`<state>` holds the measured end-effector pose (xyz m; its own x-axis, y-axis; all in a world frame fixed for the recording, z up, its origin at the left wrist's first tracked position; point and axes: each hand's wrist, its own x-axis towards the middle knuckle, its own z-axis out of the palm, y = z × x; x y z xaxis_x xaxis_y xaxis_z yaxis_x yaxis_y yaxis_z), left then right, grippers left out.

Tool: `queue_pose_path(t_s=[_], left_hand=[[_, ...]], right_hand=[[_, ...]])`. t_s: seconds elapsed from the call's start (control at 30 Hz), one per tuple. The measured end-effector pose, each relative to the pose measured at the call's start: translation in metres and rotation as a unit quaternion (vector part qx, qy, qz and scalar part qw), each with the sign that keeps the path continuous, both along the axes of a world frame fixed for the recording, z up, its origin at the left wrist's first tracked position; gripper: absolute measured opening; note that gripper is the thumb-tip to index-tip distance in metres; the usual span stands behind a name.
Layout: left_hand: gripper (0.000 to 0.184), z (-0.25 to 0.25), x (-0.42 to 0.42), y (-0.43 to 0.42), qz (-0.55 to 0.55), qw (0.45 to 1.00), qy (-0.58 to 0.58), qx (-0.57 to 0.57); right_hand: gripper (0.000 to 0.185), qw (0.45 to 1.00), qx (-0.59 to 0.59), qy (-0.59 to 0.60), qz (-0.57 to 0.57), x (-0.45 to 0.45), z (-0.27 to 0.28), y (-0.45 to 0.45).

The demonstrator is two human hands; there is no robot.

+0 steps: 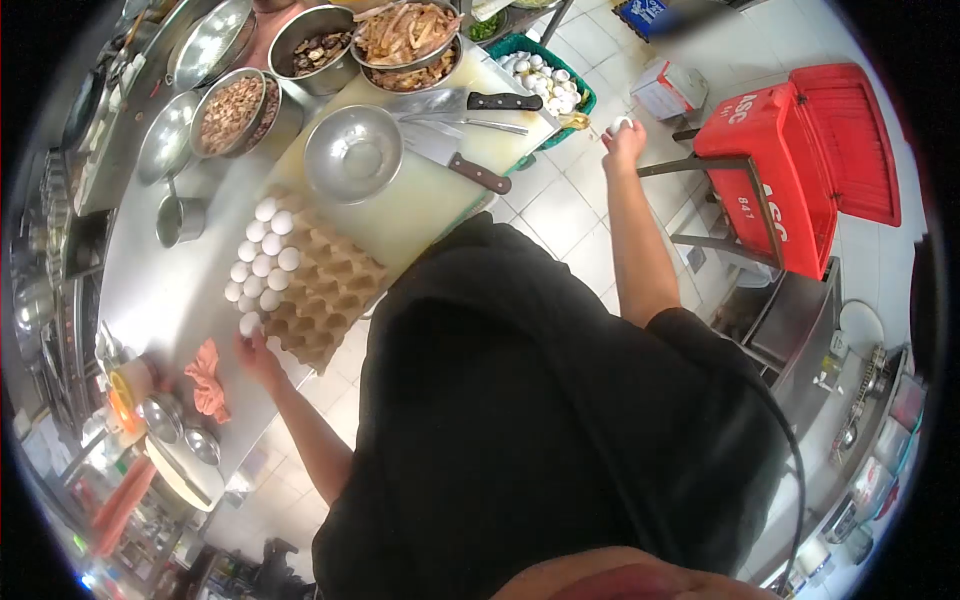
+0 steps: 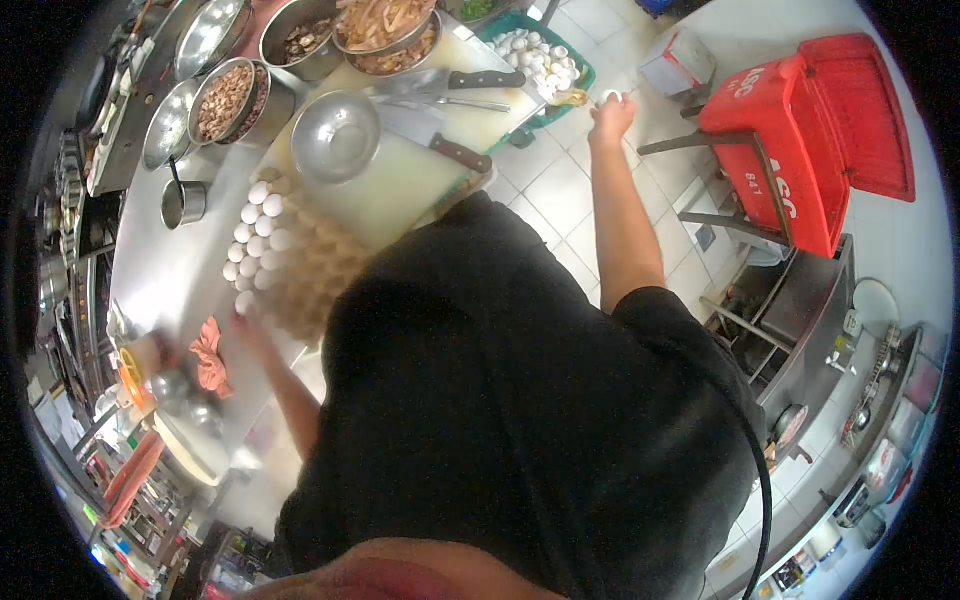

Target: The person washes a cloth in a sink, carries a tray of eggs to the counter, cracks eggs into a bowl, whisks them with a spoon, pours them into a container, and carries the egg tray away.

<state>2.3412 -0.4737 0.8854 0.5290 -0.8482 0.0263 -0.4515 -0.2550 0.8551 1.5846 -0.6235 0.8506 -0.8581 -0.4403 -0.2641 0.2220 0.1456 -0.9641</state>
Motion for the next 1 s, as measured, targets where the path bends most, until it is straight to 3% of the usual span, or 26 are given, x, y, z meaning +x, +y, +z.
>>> queue_pose_path(t_s=[0.07,0.17,0.3,0.37,0.43,0.47,0.5,0.53,0.57,0.6,0.7,0.73,0.8,0.93,1.0], left_hand=[[0.03,0.012,-0.012,0.002,0.044,0.987,0.146,-0.047],[0.026,0.012,-0.013,0.006,0.086,0.939,0.316,-0.102],[0.03,-0.038,0.03,0.026,0.062,0.815,0.551,-0.166],[0.036,-0.057,0.043,0.032,0.038,0.76,0.628,-0.162],[0.037,-0.02,0.005,0.028,0.033,0.749,0.639,-0.17],[0.039,-0.04,0.014,0.031,0.051,0.757,0.617,-0.208],[0.038,-0.015,-0.005,0.025,0.082,0.753,0.619,-0.207],[0.046,-0.012,-0.007,0.024,0.062,0.782,0.593,-0.18],[0.038,-0.037,0.007,0.023,0.023,0.87,0.466,-0.16],[0.031,-0.024,-0.003,0.02,0.089,0.906,0.396,-0.119],[0.024,0.001,-0.02,0.007,0.135,0.949,0.283,-0.035],[0.025,-0.001,-0.02,0.002,0.125,0.956,0.264,-0.014],[0.031,-0.008,-0.024,-0.007,0.107,0.99,0.088,0.018],[0.042,-0.013,-0.022,-0.014,0.001,0.982,-0.19,0.02],[0.042,0.003,-0.038,-0.016,0.002,0.986,-0.165,0.034]], right_hand=[[0.047,1.0,0.022,0.006,0.016,0.019,-0.028,0.002],[0.038,0.974,0.071,-0.056,0.207,0.063,-0.03,0.004],[0.029,0.983,-0.056,-0.139,0.102,0.052,-0.031,-0.001],[0.029,0.955,-0.122,-0.254,0.096,0.034,-0.023,-0.001],[0.028,0.933,-0.17,-0.291,0.127,0.021,-0.007,-0.008],[0.028,0.909,-0.217,-0.292,0.204,0.004,-0.018,-0.014],[0.028,0.908,-0.216,-0.276,0.229,0.023,0.014,-0.02],[0.03,0.905,-0.225,-0.228,0.28,0.048,0.046,-0.025],[0.031,0.898,-0.22,-0.196,0.327,0.074,0.078,-0.032],[0.033,0.888,-0.217,-0.162,0.372,0.103,0.105,-0.04],[0.035,0.86,-0.14,0.018,0.491,0.182,0.157,-0.059],[0.034,0.835,-0.109,0.124,0.525,0.202,0.154,-0.07],[0.026,0.762,-0.113,0.234,0.594,0.25,0.15,-0.081],[0.032,0.629,-0.073,0.443,0.634,0.322,0.125,-0.1],[0.037,0.556,0.019,0.548,0.624,0.34,0.122,-0.102]])
